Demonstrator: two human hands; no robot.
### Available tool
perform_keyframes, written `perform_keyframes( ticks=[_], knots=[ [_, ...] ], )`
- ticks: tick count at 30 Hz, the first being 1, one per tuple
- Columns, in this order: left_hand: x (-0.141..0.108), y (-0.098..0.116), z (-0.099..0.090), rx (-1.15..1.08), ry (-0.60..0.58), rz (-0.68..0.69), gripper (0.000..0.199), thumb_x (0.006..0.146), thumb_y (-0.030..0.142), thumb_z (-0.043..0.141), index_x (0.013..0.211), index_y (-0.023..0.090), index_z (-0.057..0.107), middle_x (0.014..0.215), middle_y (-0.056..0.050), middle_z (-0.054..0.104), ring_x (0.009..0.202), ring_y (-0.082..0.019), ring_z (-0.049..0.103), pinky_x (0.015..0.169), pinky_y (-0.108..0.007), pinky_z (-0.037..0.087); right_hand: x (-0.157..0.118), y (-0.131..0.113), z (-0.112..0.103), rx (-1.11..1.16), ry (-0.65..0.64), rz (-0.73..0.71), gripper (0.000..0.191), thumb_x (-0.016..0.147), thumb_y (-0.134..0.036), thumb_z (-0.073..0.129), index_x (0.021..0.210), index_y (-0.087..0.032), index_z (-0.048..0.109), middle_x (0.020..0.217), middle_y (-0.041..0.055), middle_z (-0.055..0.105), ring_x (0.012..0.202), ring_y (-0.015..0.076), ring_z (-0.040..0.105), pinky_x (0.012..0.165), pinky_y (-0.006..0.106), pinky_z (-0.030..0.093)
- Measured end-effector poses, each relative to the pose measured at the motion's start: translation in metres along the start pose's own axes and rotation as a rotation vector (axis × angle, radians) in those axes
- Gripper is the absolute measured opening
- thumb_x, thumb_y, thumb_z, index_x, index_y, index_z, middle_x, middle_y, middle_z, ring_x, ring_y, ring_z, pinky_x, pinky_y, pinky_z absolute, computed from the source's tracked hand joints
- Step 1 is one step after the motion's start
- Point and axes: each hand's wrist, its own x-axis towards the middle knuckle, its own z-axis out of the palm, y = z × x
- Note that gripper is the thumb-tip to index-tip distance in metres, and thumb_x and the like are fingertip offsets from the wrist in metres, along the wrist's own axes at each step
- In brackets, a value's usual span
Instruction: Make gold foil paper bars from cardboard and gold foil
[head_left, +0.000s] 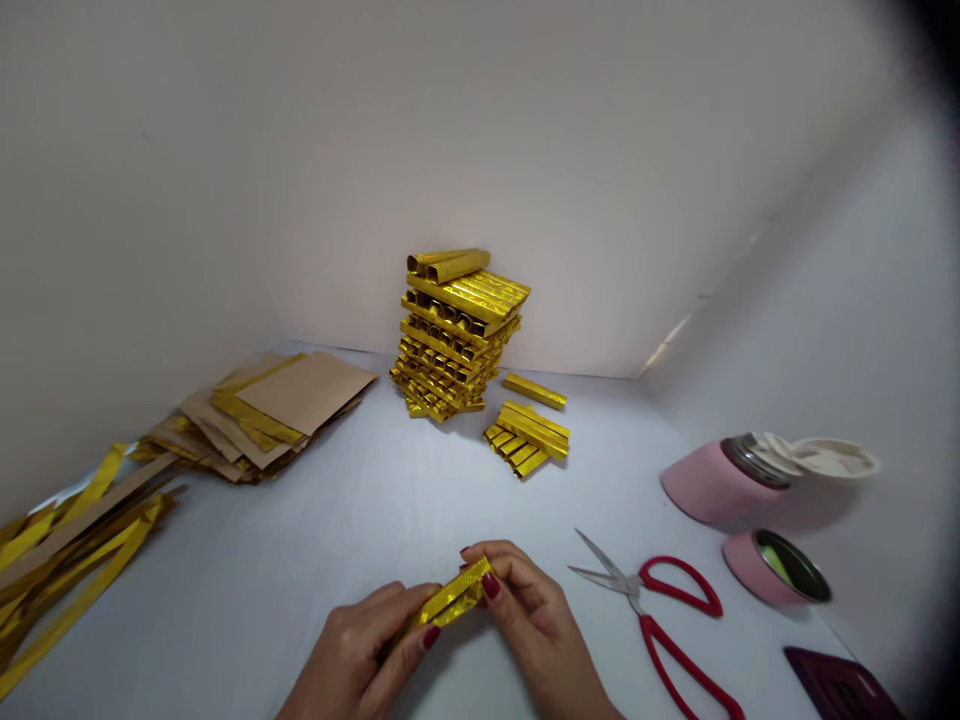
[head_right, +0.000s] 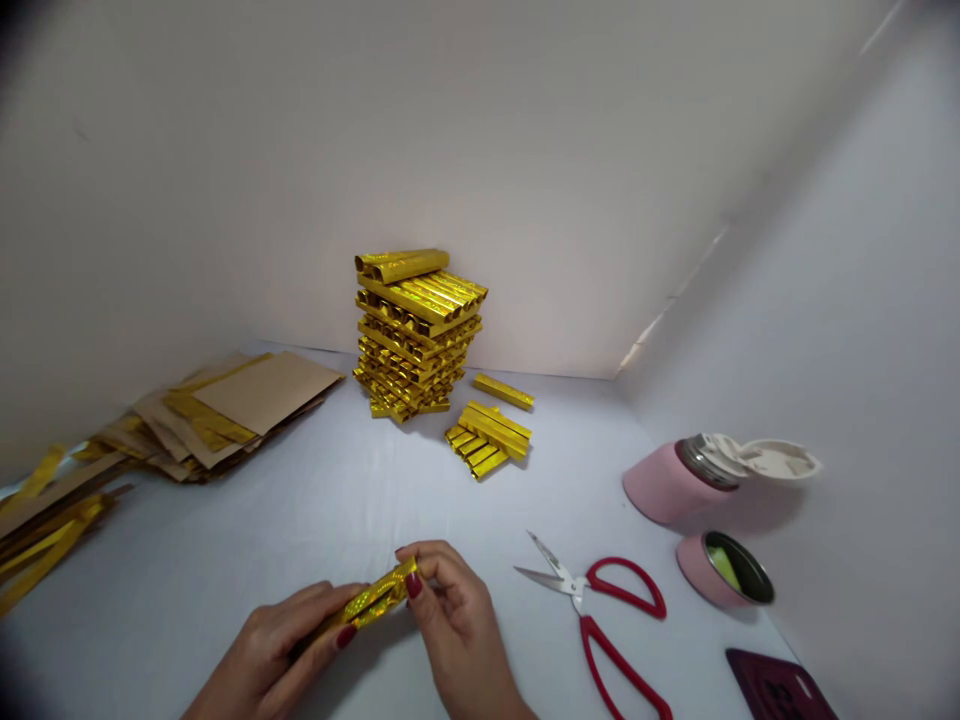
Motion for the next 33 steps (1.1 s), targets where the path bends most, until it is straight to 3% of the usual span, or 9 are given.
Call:
perform_keyframes(
  ticks=[7,13,21,28,33],
  knots=[
    [-0.001,-0.001,0.001,0.011,0.0,-0.015,0.024,0.094,0.026,0.048,0.115,0.026,0.059,0.08,0.0,0.066,0.069,-0.015,0.063,0.061,-0.02,0.048,-0.002,0.008,0.003,-0.024,0.1,-0.029,0.022,0.09,-0.039,0.054,0.082,-0.021,0.064,0.096,0.0064,0.062,0.087,0.019,0.06,0.072,0.027,0.047],
    [-0.003,-0.002,0.002,0.017,0.031,-0.008,0.027,0.093,0.025,0.049,0.119,0.027,0.058,0.083,0.0,0.068,0.07,-0.014,0.064,0.063,-0.018,0.049,-0.002,0.008,0.003,-0.041,0.044,0.01,0.021,0.087,-0.039,0.059,0.082,-0.02,0.064,0.105,0.0096,0.06,0.087,0.0204,0.061,0.071,0.029,0.05],
    [0.0,0.0,0.0,-0.025,0.004,-0.007,0.027,0.095,0.024,0.047,0.119,0.028,0.058,0.085,0.0,0.067,0.075,-0.015,0.064,0.066,-0.02,0.05,-0.005,0.011,0.006,-0.042,0.097,-0.051,0.017,0.084,-0.035,0.062,0.092,-0.02,0.06,0.103,0.0081,0.06,0.082,0.0188,0.062,0.068,0.028,0.052],
    [0.0,0.0,0.0,-0.023,-0.007,-0.014,0.028,0.095,0.023,0.046,0.12,0.028,0.057,0.086,0.0,0.068,0.074,-0.015,0.064,0.065,-0.02,0.049,-0.005,0.01,0.006,0.032,0.071,-0.008,0.019,0.087,-0.038,0.06,0.086,-0.019,0.062,0.08,0.0051,0.066,0.074,0.0172,0.062,0.067,0.028,0.049],
    [0.0,0.001,0.0,-0.028,-0.022,-0.027,0.026,0.095,0.025,0.046,0.118,0.026,0.058,0.085,-0.001,0.067,0.076,-0.016,0.065,0.067,-0.021,0.05,-0.004,0.012,0.004,0.218,0.175,0.045,0.026,0.076,-0.034,0.074,0.077,-0.021,0.051,0.072,-0.0011,0.063,0.066,0.0122,0.058,0.06,0.022,0.045]
  ],
)
